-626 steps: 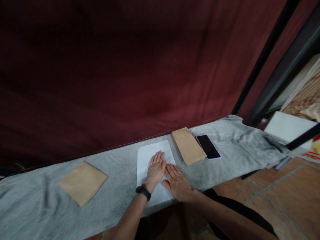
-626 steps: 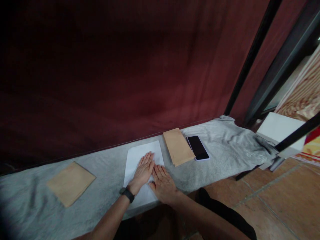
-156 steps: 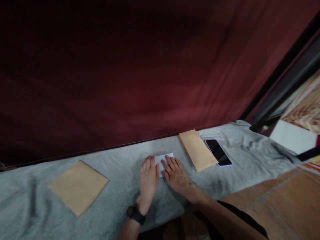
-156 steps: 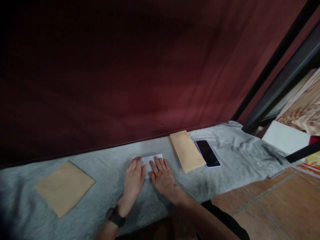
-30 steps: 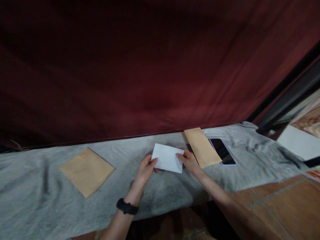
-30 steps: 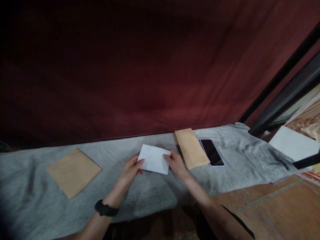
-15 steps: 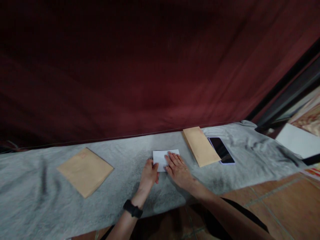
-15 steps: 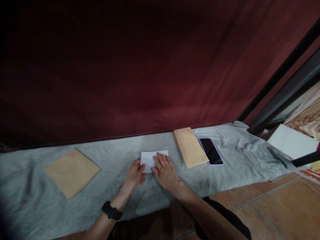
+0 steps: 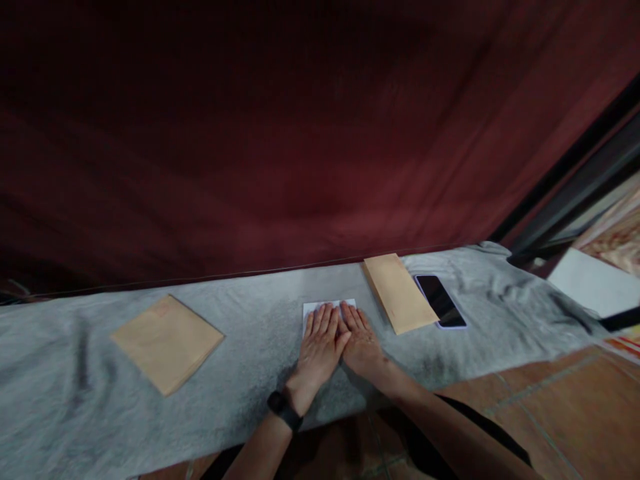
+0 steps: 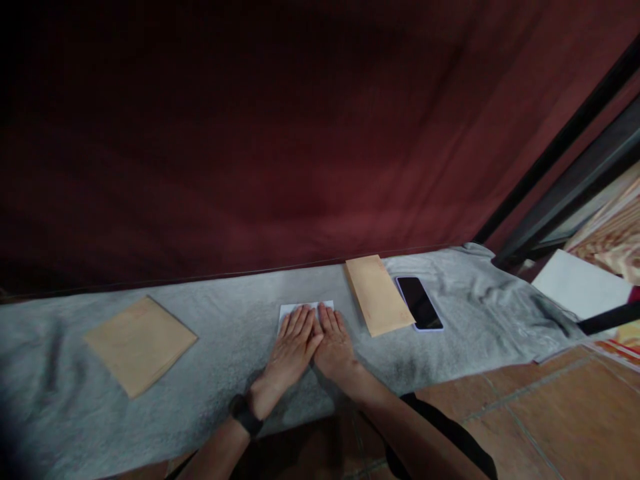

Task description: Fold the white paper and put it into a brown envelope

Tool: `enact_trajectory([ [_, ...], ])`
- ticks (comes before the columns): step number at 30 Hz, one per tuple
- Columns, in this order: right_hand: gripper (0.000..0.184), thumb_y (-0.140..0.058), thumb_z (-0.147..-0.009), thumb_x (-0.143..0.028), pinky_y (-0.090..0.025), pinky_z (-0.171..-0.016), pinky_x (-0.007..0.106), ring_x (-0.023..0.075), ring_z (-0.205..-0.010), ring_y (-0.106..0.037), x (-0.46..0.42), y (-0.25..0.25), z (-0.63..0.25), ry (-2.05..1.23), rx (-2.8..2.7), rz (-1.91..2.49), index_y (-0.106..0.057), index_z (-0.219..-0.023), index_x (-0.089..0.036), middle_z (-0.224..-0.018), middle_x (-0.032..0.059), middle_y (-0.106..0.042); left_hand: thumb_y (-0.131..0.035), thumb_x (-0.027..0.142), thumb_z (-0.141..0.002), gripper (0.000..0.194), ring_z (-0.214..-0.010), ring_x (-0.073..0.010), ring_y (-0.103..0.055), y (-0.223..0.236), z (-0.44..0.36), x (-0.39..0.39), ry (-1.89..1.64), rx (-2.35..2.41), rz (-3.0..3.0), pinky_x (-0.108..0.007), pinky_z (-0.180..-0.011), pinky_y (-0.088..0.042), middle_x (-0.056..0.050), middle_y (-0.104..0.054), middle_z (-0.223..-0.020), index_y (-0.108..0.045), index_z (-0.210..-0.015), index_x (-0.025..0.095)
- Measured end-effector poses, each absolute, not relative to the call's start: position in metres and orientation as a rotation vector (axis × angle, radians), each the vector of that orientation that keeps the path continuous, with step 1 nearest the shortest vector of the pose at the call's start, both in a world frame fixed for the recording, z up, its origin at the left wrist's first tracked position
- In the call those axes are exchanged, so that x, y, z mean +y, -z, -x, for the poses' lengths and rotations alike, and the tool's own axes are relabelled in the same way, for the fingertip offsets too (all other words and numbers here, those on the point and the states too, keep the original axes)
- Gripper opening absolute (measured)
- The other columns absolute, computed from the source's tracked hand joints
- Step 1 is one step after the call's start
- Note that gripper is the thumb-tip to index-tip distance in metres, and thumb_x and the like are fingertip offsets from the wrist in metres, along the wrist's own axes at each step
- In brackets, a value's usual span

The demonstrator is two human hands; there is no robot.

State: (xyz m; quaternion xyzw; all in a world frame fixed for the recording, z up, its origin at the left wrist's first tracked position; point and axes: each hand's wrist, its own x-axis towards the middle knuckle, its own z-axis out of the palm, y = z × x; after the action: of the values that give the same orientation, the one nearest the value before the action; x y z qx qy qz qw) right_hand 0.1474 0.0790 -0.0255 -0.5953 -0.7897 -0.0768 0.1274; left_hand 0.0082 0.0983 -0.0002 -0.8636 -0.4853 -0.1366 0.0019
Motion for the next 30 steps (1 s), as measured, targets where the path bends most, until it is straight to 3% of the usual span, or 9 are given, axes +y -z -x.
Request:
enact_trajectory([
  [7, 0.056, -0.044, -0.102, -0.030, -0.027, -0.120, 0.048, 0.0275, -0.146, -0.037, 0.080, 0.026, -0.153, 0.264, -2.278, 1.710, -0.036, -0.155, -0.016, -0.159, 0.0134, -0.038, -0.025, 0.052, -0.102, 0.068, -0.151, -0.0255, -0.028, 0.011, -0.002, 0.106, 0.348, -1.637, 2.623, -0.048, -0.123, -0.025, -0.013, -0.038, -0.160, -0.033, -0.155, 0.011],
  [15, 0.052, -0.035, -0.105, -0.030, -0.030, -0.119, 0.045, 0.0268, -0.143, -0.041, 0.080, 0.030, -0.167, 0.288, -2.156, 1.721, -0.041, -0.150, -0.004, -0.153, 0.0178, -0.046, -0.026, 0.043, -0.103, 0.062, -0.152, -0.0250, -0.025, 0.009, 0.012, 0.113, 0.229, -1.808, 2.507, -0.047, -0.124, -0.022, -0.013, -0.035, -0.161, -0.033, -0.155, 0.010],
  [25, 0.056, -0.034, -0.105, -0.032, -0.034, -0.117, 0.047, 0.0276, -0.143, -0.042, 0.075, 0.038, -0.185, 0.308, -2.139, 1.735, -0.031, -0.155, -0.008, -0.154, 0.0163, -0.045, -0.023, 0.042, -0.103, 0.061, -0.152, -0.0252, -0.025, 0.011, 0.034, 0.111, 0.183, -1.905, 2.452, -0.047, -0.123, -0.024, -0.010, -0.034, -0.162, -0.031, -0.156, 0.013],
  [30, 0.053, -0.035, -0.103, -0.025, -0.035, -0.117, 0.045, 0.0270, -0.141, -0.044, 0.072, 0.033, -0.193, 0.257, -2.122, 1.765, -0.037, -0.153, -0.009, -0.152, 0.0156, -0.048, -0.022, 0.039, -0.103, 0.061, -0.152, -0.0258, -0.025, 0.008, 0.036, 0.110, 0.131, -1.909, 2.449, -0.048, -0.124, -0.021, -0.009, -0.030, -0.163, -0.031, -0.156, 0.011],
])
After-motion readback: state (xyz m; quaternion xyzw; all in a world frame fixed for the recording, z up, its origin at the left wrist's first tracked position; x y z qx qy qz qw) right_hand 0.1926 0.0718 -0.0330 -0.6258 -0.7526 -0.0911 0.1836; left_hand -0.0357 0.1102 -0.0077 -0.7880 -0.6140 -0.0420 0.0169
